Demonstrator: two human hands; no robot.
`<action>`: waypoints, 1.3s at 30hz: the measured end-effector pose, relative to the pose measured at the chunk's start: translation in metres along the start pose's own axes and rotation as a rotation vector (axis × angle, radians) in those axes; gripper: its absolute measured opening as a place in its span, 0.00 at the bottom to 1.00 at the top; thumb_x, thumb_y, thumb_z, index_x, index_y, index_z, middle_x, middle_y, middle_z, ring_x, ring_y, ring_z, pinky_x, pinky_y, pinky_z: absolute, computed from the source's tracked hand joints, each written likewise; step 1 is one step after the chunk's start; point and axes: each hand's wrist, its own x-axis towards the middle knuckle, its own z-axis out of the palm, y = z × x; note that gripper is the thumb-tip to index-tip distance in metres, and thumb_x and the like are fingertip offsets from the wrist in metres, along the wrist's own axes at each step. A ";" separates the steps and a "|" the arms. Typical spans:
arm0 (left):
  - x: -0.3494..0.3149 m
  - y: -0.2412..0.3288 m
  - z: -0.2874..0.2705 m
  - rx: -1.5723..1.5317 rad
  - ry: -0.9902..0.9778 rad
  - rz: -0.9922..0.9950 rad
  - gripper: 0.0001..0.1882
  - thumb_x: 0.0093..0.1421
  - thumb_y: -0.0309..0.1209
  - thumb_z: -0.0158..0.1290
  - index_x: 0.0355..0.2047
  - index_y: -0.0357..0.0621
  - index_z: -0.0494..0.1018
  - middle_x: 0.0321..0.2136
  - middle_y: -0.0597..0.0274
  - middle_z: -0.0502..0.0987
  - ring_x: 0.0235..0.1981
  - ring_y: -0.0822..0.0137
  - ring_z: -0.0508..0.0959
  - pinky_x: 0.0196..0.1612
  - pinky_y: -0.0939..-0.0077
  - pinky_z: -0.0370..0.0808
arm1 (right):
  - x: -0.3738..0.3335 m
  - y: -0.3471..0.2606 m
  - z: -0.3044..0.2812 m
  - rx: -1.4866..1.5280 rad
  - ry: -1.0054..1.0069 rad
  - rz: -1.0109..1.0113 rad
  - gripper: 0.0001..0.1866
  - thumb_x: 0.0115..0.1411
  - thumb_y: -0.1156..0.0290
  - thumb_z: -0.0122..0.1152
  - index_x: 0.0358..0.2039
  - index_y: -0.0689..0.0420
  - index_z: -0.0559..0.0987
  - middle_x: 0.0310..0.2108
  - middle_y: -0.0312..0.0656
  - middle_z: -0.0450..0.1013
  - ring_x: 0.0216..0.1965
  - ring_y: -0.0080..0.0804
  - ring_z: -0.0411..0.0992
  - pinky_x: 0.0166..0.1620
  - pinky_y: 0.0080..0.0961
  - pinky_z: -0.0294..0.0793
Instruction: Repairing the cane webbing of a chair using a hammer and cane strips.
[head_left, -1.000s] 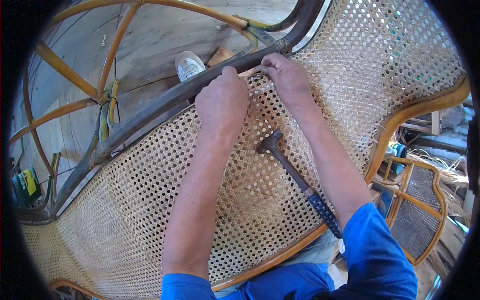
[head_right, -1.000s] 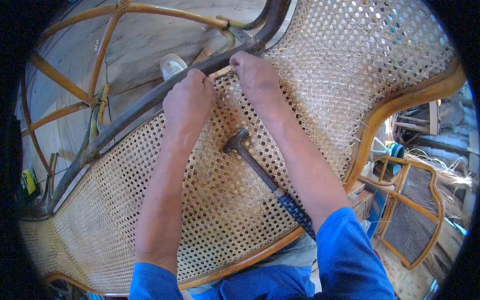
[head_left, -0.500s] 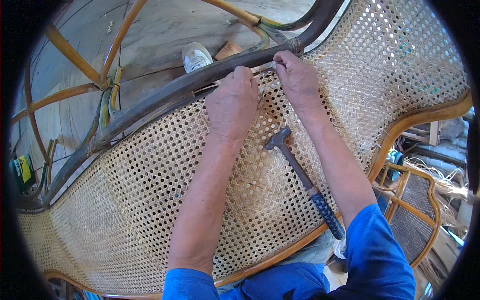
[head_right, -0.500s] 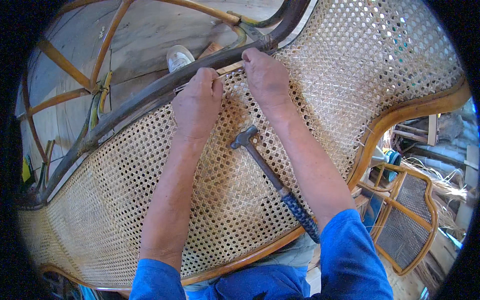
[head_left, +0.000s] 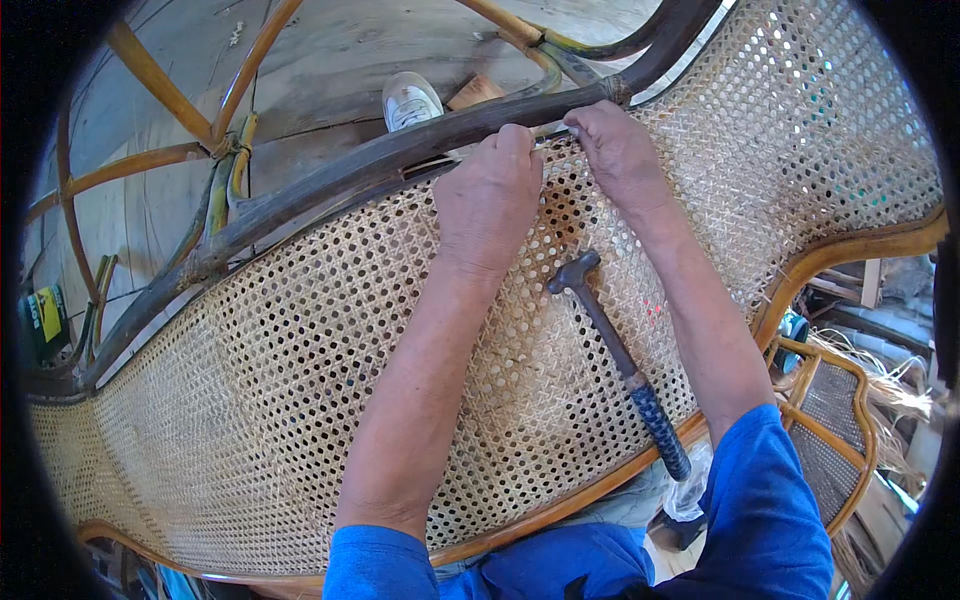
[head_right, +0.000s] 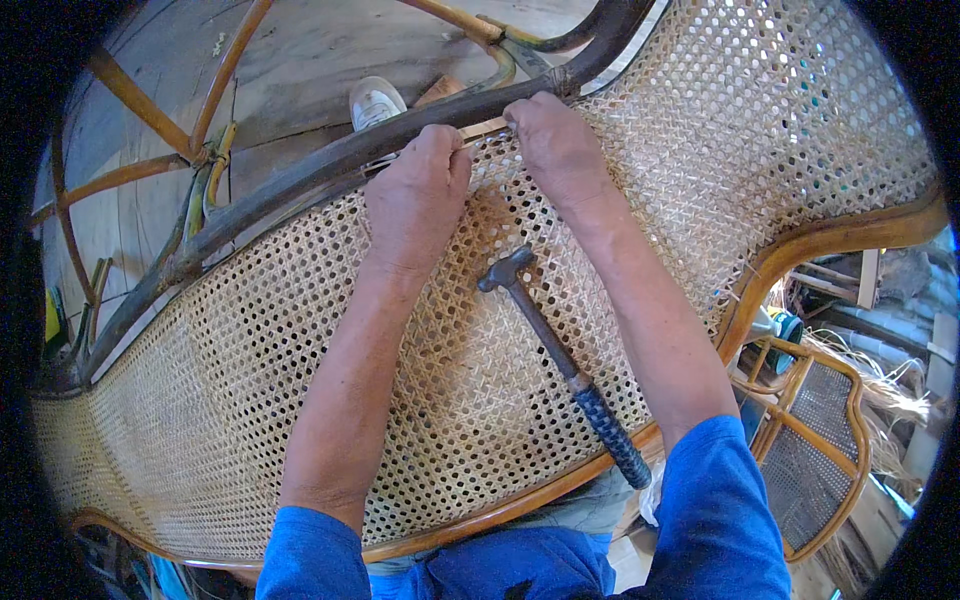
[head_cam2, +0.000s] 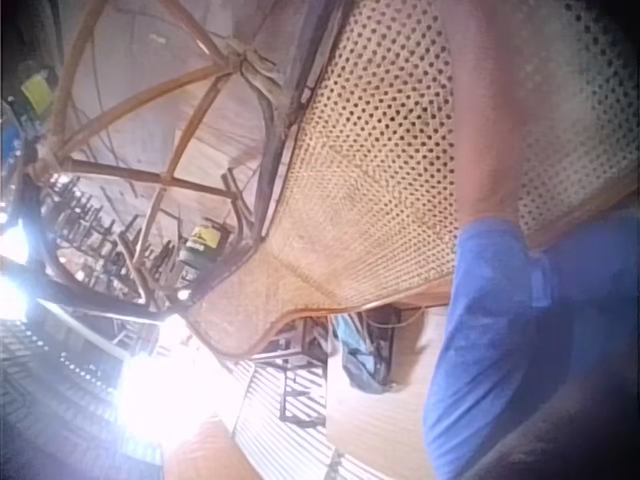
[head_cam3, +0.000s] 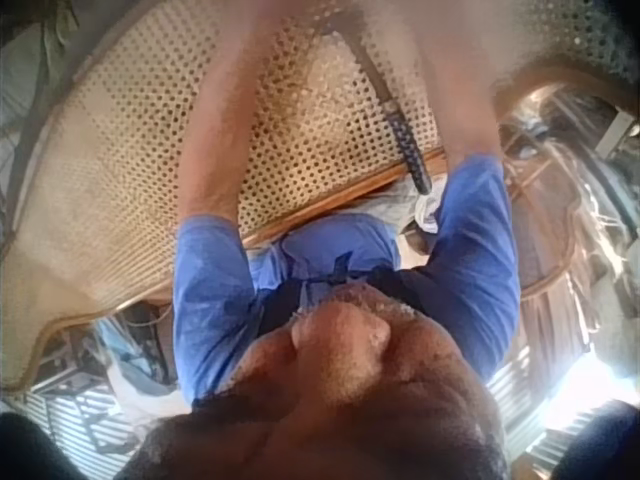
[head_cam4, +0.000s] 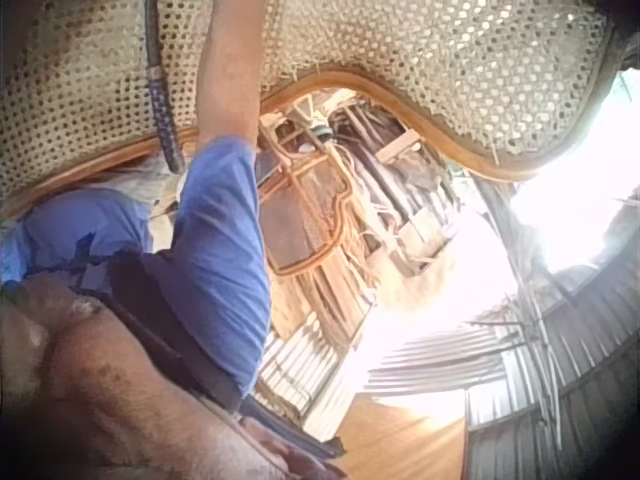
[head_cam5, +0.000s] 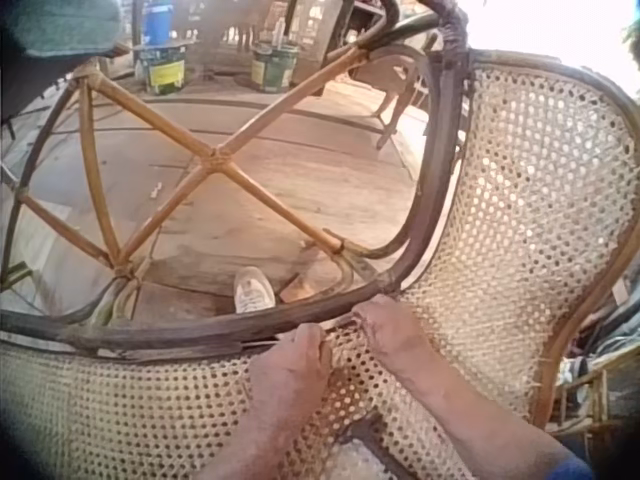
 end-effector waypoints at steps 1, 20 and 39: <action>0.000 0.000 0.000 0.001 0.000 -0.003 0.07 0.56 0.32 0.54 0.33 0.46 0.68 0.26 0.57 0.77 0.28 0.55 0.78 0.29 0.64 0.74 | 0.000 0.001 0.000 0.005 -0.007 -0.046 0.07 0.58 0.74 0.50 0.32 0.57 0.78 0.30 0.50 0.71 0.33 0.50 0.72 0.35 0.38 0.72; -0.002 -0.005 0.002 -0.020 0.052 -0.005 0.07 0.56 0.33 0.54 0.31 0.47 0.69 0.25 0.57 0.76 0.26 0.55 0.78 0.27 0.63 0.74 | 0.012 0.005 -0.015 0.159 -0.337 -0.046 0.10 0.51 0.79 0.52 0.34 0.57 0.77 0.32 0.43 0.70 0.36 0.38 0.71 0.37 0.26 0.70; 0.000 -0.007 0.008 -0.014 0.090 -0.004 0.07 0.56 0.36 0.53 0.29 0.48 0.69 0.22 0.58 0.75 0.24 0.56 0.77 0.25 0.63 0.73 | 0.019 0.019 -0.019 -0.039 -0.336 -0.330 0.06 0.53 0.79 0.50 0.31 0.57 0.74 0.27 0.42 0.67 0.30 0.37 0.69 0.33 0.26 0.68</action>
